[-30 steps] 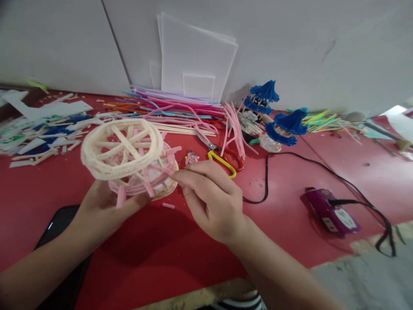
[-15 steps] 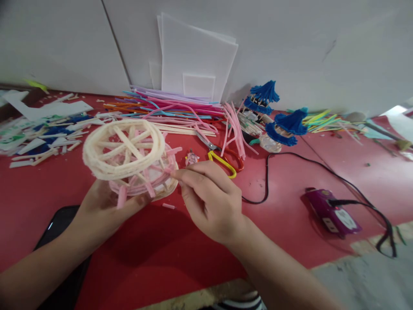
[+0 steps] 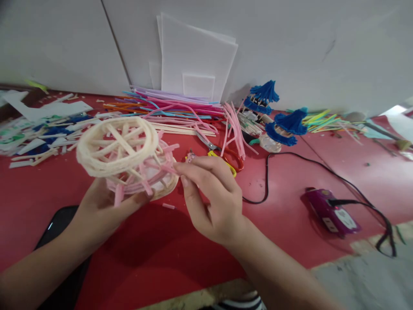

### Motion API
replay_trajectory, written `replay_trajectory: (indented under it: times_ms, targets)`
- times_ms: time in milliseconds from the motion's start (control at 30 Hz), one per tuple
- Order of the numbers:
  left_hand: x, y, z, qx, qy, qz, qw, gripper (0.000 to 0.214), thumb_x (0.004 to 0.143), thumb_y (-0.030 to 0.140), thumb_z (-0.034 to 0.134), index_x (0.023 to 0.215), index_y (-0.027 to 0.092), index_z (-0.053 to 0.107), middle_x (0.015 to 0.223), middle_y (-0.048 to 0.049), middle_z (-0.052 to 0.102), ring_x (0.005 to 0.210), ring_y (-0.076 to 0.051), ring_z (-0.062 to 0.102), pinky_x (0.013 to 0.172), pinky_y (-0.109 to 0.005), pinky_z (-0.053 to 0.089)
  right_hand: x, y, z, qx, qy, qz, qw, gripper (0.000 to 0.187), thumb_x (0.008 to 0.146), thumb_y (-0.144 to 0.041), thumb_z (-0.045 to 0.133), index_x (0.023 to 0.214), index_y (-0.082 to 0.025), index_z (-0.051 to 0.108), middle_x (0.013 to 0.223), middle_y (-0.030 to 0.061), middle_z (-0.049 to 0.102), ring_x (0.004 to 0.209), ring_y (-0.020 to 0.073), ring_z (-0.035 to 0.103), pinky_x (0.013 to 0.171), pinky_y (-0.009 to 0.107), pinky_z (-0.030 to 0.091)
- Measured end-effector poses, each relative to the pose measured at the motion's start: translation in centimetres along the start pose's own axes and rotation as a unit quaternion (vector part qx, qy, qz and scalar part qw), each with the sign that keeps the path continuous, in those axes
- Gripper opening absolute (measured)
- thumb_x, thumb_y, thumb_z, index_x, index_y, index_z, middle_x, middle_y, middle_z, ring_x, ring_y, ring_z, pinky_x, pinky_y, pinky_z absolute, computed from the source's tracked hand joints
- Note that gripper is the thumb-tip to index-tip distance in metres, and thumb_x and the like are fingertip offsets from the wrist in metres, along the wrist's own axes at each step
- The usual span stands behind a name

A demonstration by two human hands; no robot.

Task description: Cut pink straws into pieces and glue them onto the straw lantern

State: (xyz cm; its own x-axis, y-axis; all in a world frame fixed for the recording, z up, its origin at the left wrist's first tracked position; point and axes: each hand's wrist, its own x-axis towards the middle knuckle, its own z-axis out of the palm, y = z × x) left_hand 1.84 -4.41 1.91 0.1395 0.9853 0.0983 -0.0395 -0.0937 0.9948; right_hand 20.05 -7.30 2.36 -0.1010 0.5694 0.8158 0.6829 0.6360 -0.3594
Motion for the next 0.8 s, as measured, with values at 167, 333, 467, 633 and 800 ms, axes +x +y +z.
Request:
replay_trajectory:
  times_ms: [167,333,467,633,800]
  targets:
    - [0.3,-1.3,-0.4,-0.067,0.128,0.021,0.989,0.028,0.066,0.015,0.077,0.083,0.027,0.058,0.106,0.0037,0.071,0.108,-0.022,0.065,0.099,-0.037,0.051,-0.1,0.5,0.4,0.026,-0.123,0.024,0.992,0.009,0.086,-0.012,0.057,0.091,-0.018,0.062,0.079,0.0027,0.066,0.074,0.0153,0.059,0.068,0.031,0.050]
    - [0.9,-1.8,-0.7,-0.045,0.161,-0.006,0.986,0.028,0.067,0.020,0.077,0.084,0.024,0.056,0.097,0.0023,0.070,0.099,-0.022,0.066,0.094,-0.038,0.052,-1.0,0.6,1.2,-0.026,-0.383,-0.021,0.923,0.010,0.090,-0.019,0.057,0.092,-0.016,0.066,0.085,0.0052,0.067,0.083,0.0196,0.055,0.081,0.037,0.046]
    - [0.9,-1.8,-0.6,-0.047,0.149,0.004,0.988,0.031,0.067,0.020,0.077,0.093,0.023,0.060,0.103,0.0005,0.070,0.102,-0.023,0.066,0.095,-0.038,0.051,-1.9,0.3,1.7,-0.096,-0.415,0.005,0.905,0.009,0.090,-0.019,0.058,0.088,-0.016,0.066,0.089,0.0081,0.063,0.089,0.0232,0.050,0.085,0.042,0.042]
    - [0.8,-1.6,-0.6,-0.047,0.113,0.023,0.992,0.032,0.071,0.018,0.075,0.100,0.025,0.062,0.106,0.0004,0.072,0.104,-0.022,0.067,0.094,-0.034,0.053,-2.1,0.2,2.1,-0.079,-0.374,-0.003,0.924,0.014,0.092,-0.014,0.051,0.080,-0.016,0.060,0.086,0.0078,0.062,0.083,0.0215,0.049,0.079,0.040,0.043]
    - [0.6,-1.1,-0.5,-0.045,0.096,0.008,0.994,0.039,0.068,0.022,0.077,0.103,0.026,0.060,0.113,-0.0005,0.070,0.109,-0.024,0.065,0.099,-0.037,0.052,-1.3,-0.2,1.2,0.078,-0.157,0.024,0.984,0.013,0.091,-0.008,0.047,0.089,-0.017,0.056,0.079,0.0019,0.066,0.072,0.0131,0.060,0.066,0.026,0.051]
